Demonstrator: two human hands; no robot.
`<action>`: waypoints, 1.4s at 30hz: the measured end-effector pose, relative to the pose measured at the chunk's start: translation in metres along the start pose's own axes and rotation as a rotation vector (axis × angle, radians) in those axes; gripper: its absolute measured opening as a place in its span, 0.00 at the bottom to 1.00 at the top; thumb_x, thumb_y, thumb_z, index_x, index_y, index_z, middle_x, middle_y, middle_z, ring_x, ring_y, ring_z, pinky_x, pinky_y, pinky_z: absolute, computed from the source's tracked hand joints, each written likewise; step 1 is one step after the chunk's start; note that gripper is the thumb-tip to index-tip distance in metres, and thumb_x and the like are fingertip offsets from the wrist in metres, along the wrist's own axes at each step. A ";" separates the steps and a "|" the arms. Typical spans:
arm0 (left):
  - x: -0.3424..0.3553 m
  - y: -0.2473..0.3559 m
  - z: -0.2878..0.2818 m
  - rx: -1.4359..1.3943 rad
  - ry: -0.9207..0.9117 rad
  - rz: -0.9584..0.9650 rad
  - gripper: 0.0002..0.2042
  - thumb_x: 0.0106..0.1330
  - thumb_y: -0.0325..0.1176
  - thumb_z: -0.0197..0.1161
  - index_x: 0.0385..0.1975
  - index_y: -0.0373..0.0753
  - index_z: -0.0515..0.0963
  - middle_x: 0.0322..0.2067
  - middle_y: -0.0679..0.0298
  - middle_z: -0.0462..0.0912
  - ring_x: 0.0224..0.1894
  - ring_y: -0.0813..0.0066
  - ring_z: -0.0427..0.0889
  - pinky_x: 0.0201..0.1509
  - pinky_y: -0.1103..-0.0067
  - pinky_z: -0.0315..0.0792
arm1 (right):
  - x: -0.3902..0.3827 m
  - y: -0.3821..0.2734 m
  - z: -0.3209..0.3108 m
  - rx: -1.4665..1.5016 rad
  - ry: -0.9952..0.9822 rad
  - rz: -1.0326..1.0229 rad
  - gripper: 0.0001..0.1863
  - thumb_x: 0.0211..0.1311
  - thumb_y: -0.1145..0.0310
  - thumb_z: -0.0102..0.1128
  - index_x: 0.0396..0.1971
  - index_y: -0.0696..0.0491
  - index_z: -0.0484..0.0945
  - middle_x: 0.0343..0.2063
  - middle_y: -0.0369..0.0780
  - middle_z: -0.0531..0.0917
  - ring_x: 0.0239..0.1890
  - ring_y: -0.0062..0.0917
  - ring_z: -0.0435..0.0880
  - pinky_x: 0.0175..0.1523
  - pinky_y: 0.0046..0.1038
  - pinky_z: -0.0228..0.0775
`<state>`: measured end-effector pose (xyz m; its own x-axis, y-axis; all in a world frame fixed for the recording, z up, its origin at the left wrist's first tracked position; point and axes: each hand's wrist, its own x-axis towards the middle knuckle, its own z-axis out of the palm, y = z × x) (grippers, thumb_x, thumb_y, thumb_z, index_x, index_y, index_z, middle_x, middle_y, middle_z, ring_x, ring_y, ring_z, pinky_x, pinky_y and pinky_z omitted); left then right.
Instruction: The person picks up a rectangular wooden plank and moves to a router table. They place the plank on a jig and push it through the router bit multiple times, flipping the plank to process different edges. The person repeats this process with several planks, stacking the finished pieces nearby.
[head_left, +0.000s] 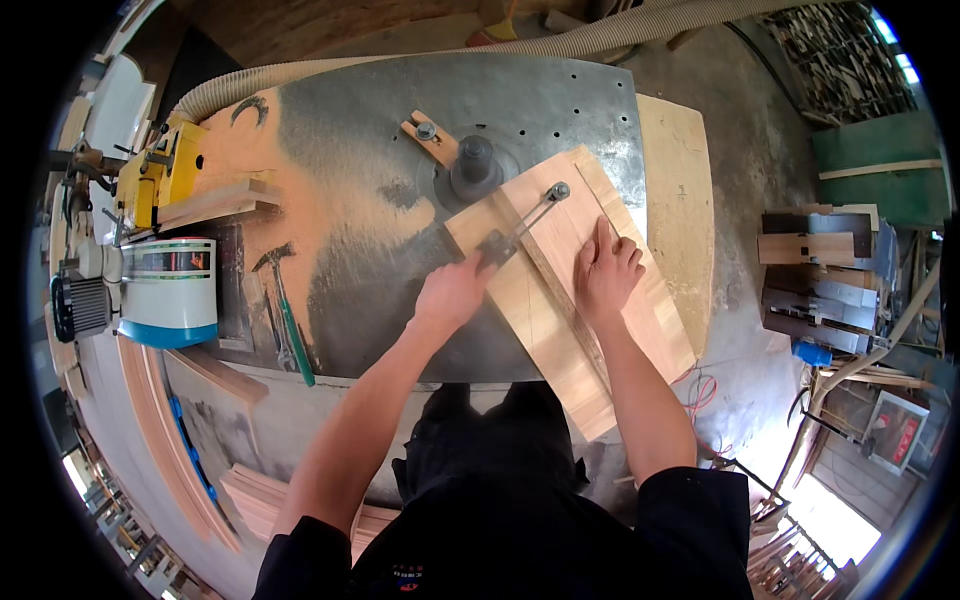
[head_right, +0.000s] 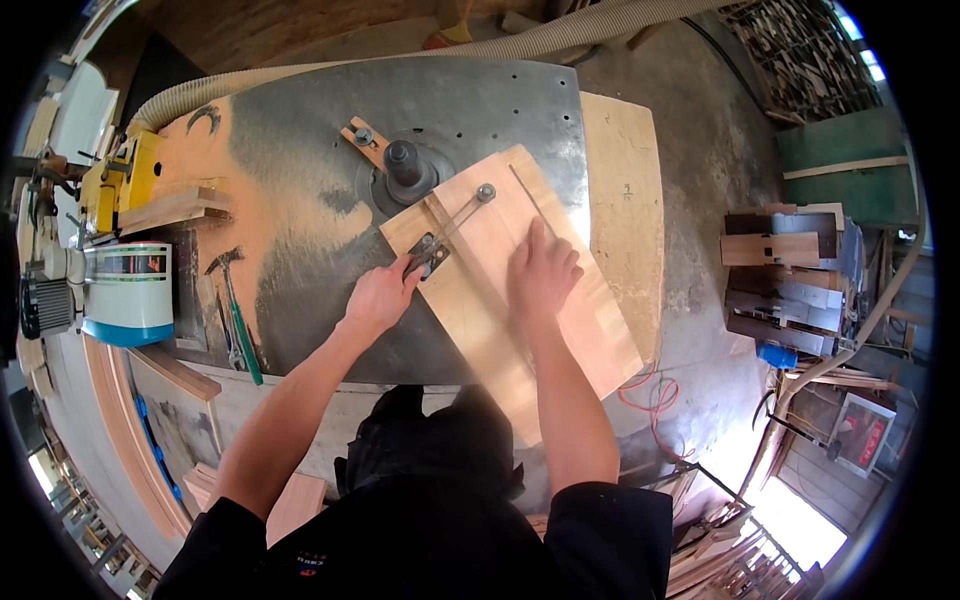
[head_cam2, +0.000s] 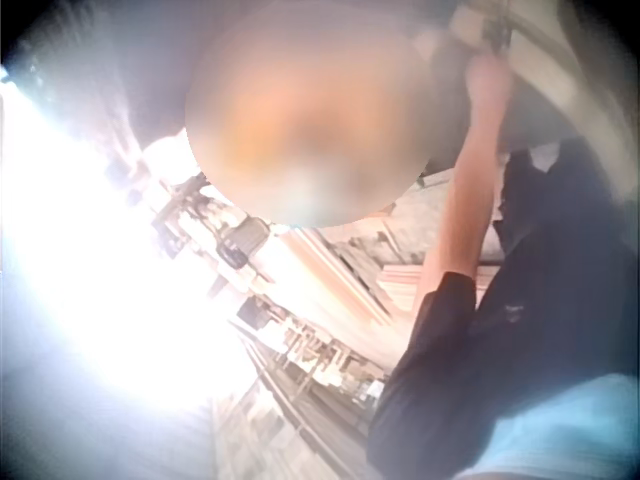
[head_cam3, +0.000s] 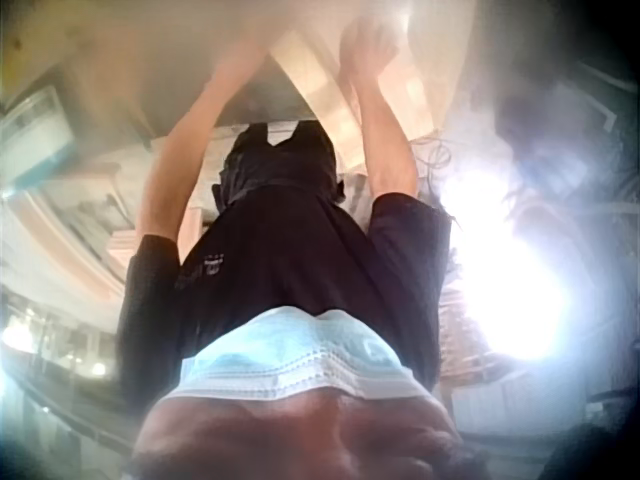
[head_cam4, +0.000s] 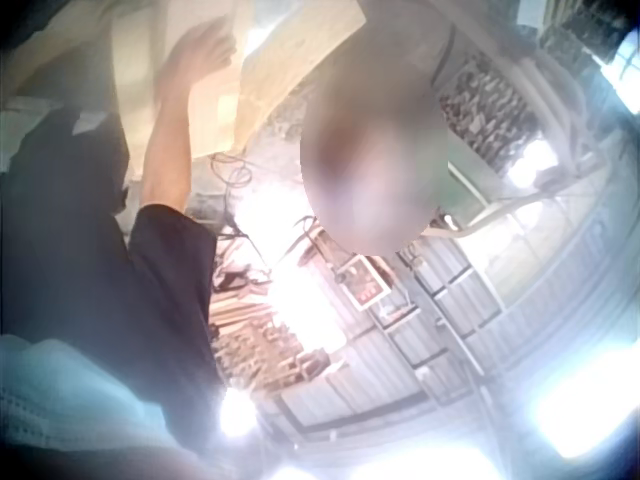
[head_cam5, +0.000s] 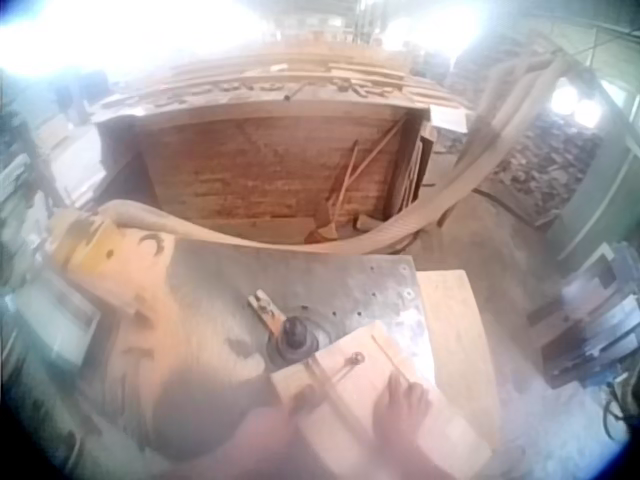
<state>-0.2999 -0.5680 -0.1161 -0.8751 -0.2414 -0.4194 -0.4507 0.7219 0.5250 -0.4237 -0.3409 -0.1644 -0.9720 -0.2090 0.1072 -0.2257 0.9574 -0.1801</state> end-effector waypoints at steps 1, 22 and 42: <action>-0.005 0.004 0.004 0.016 0.037 0.044 0.19 0.79 0.47 0.50 0.52 0.37 0.75 0.32 0.42 0.86 0.39 0.37 0.85 0.47 0.50 0.77 | 0.004 0.004 0.000 0.002 0.002 -0.030 0.27 0.70 0.56 0.54 0.69 0.38 0.72 0.49 0.45 0.76 0.54 0.42 0.72 0.57 0.47 0.62; -0.178 0.107 0.104 -0.147 0.175 -0.288 0.19 0.80 0.42 0.46 0.61 0.39 0.69 0.40 0.40 0.86 0.44 0.33 0.82 0.49 0.46 0.73 | -0.017 0.185 -0.079 0.109 -0.456 -0.125 0.34 0.69 0.39 0.56 0.48 0.61 0.79 0.46 0.53 0.83 0.52 0.50 0.81 0.59 0.52 0.70; -0.190 0.315 0.065 -1.102 0.155 0.487 0.29 0.69 0.28 0.67 0.70 0.38 0.69 0.64 0.62 0.68 0.59 0.73 0.75 0.59 0.76 0.76 | -0.180 0.381 -0.193 0.917 -0.521 0.324 0.39 0.79 0.41 0.42 0.40 0.69 0.85 0.31 0.51 0.88 0.36 0.33 0.84 0.45 0.41 0.74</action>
<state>-0.2643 -0.2525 0.0813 -0.9724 -0.2277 0.0508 0.0892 -0.1620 0.9828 -0.3222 0.1001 -0.0639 -0.8537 -0.2396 -0.4624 0.2914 0.5162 -0.8054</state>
